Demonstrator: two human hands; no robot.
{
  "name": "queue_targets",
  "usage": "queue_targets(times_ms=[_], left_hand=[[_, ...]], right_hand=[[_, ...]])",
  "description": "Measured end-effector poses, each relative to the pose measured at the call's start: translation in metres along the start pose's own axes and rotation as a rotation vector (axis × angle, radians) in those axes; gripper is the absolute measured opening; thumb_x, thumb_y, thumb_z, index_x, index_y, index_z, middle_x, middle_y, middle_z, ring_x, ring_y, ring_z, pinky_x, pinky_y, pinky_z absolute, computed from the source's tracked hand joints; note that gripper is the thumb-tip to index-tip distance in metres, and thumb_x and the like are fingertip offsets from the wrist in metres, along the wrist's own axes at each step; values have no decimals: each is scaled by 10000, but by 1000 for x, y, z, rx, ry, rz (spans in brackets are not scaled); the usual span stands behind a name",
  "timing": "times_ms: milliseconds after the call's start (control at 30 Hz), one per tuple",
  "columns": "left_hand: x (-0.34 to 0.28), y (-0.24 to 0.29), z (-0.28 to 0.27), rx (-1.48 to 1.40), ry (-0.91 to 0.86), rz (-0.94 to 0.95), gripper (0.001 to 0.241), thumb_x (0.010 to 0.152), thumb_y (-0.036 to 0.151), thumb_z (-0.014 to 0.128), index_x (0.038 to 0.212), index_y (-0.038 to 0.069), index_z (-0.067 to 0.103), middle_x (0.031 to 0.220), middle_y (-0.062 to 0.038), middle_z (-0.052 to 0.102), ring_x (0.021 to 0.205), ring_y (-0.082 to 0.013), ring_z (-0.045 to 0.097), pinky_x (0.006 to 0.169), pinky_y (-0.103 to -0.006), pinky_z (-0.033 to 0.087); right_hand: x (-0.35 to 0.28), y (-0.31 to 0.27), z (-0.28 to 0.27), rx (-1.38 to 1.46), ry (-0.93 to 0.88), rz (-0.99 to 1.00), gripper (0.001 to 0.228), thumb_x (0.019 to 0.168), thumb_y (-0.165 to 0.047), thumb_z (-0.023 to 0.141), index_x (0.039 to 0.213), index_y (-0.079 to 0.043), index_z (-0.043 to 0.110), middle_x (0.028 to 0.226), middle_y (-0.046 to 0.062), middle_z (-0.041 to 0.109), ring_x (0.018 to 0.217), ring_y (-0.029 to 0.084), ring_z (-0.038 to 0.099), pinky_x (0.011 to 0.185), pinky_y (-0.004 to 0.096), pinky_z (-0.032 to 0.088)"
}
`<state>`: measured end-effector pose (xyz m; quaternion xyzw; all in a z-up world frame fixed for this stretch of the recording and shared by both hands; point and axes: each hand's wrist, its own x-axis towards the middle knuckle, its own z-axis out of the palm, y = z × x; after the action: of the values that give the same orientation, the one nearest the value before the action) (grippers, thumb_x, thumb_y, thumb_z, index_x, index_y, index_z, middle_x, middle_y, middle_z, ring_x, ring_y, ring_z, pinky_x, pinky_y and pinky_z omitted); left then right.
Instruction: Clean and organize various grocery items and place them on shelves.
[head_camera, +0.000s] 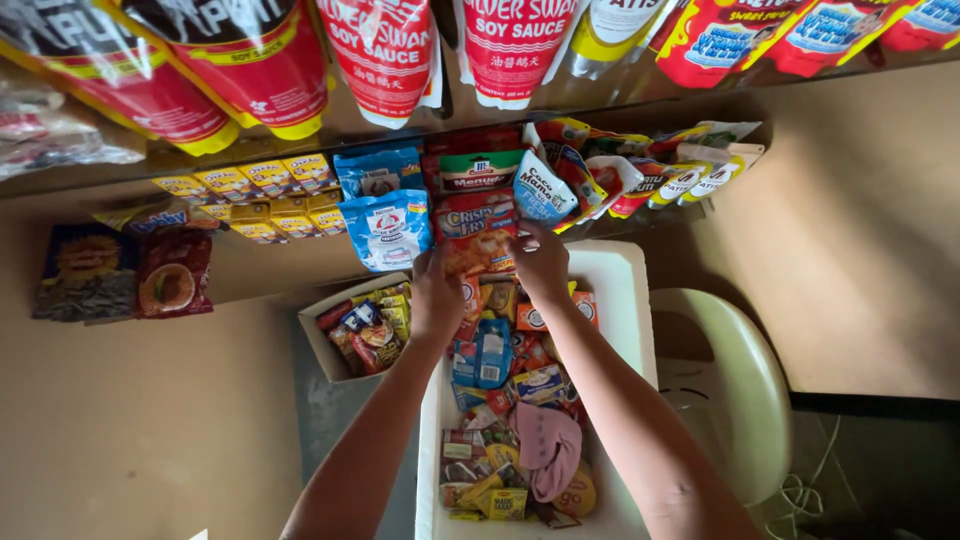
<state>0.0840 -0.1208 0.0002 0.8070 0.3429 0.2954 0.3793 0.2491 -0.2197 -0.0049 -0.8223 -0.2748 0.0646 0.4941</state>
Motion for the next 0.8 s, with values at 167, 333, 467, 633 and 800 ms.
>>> queue_targets(times_ms=[167,333,467,633,800], left_hand=[[-3,12,3,129,75,48,601,872,44,678,1454,80,534,1337,-227,554,1162,-454,588,929,-495,542],[-11,29,-1,271,129,97,655,844,109,727,1462,70,515,1305,-242,527,1103,-452,580,863,-500,544],[-10,8,9,355,37,32,666,876,153,703,1506,142,489,1259,-226,519,1056,-416,594,763,-493,559],[-8,0,12,513,104,72,594,980,176,665,1540,245,480,1224,-166,544,1062,-363,616,760,-465,579],[-18,10,4,515,10,-2,643,927,266,701,1527,283,472,1140,-172,540,999,-369,609,687,-469,570]], right_hand=[[-3,-17,3,22,81,70,304,849,-205,829,1056,-50,671,914,113,775,860,236,767,760,351,579],[-6,-14,9,57,174,-80,227,888,-141,789,1009,-37,628,910,115,752,895,244,775,754,342,595],[-6,-19,9,44,217,-56,172,876,-131,795,970,-44,680,879,113,762,801,239,773,713,346,585],[-6,-20,9,-11,243,-111,169,877,-152,795,967,-40,706,922,126,757,810,252,758,716,365,578],[-20,-44,-13,-4,140,-92,193,948,-188,721,1111,-89,749,1042,97,771,788,228,750,679,340,580]])
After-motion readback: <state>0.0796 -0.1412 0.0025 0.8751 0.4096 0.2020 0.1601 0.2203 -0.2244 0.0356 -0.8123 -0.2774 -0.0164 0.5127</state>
